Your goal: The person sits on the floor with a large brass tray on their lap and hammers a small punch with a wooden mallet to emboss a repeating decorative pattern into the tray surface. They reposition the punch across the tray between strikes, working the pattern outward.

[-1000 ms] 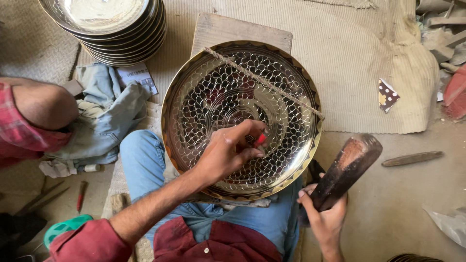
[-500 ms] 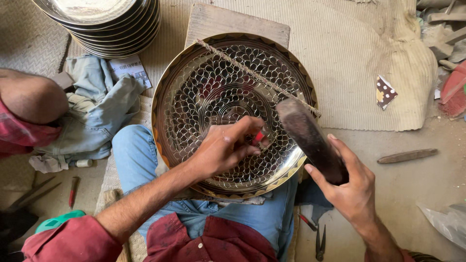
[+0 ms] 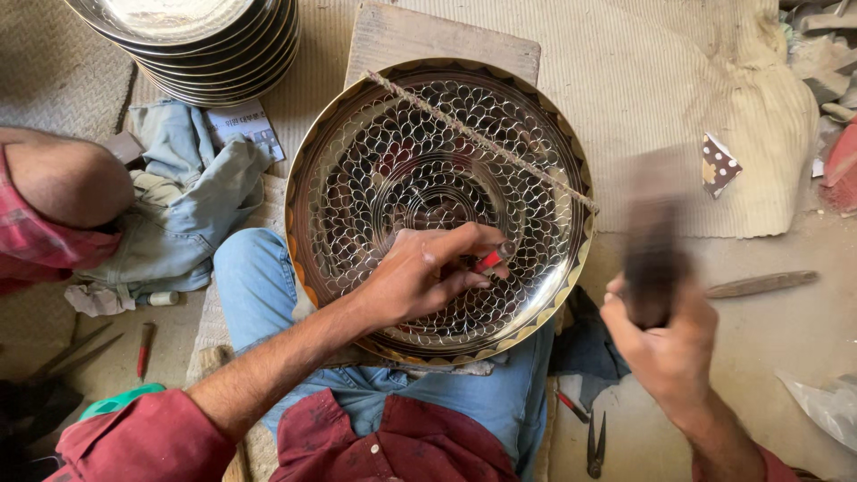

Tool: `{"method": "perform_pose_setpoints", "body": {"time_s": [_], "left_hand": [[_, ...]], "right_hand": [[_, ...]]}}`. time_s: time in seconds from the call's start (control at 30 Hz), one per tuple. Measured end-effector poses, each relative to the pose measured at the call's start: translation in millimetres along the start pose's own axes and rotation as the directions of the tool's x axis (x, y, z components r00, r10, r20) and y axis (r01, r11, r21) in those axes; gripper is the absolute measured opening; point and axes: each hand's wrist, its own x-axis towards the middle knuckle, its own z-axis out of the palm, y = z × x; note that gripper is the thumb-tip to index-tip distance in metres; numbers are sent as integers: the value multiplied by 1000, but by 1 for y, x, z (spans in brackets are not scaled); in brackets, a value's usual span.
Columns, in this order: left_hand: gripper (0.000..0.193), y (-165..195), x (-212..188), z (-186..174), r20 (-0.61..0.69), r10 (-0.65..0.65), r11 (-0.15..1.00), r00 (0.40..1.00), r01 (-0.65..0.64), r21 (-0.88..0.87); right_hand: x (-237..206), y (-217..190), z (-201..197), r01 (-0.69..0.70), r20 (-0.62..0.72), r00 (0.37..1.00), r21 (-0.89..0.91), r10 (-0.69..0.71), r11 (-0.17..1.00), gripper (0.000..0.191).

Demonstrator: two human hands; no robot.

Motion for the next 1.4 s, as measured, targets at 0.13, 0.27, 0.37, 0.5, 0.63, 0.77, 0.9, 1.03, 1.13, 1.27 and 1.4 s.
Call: {"method": "perform_pose_setpoints", "body": {"time_s": [0.13,0.27,0.37,0.5,0.63,0.77,0.9,1.03,1.13,1.27,1.4], "left_hand": [[42,-1,0,0,17,-5,999,1000,4,44],[48,0,0,0,11,35,998,999,-35,-60],[47,0,1,0,22,29,999,999,-29,-32],[54,-2,1,0,57,0,998,998,4,-69],[52,-5,1,2,53,5,998,999,-2,-57],[51,-7,2,2,71,16,997,997,-10,-73],[56,-5,1,1,68,16,998,998,-12,-63],[45,-4,2,2,48,11,999,999,-13,51],[43,-3,3,1,51,35,999,998,-35,3],[44,0,3,0,34,50,999,998,-49,-24],[44,2,4,-2,29,63,997,998,-65,53]], "right_hand": [[5,-2,7,-15,118,993,-69,23,998,77],[4,-4,13,-54,80,995,-103,62,993,72],[4,-4,10,70,86,995,-133,-59,989,78],[4,-1,6,33,153,988,-131,-13,991,83],[3,0,8,-133,156,982,178,105,975,90],[4,2,7,41,172,985,-93,-25,995,90],[2,2,5,-28,218,974,-187,69,982,94],[2,2,7,-115,161,985,328,65,938,94],[4,3,8,186,174,977,-405,-124,895,89],[5,4,7,-40,160,986,-14,42,999,79],[5,4,7,-38,155,987,-12,40,999,81]]}}
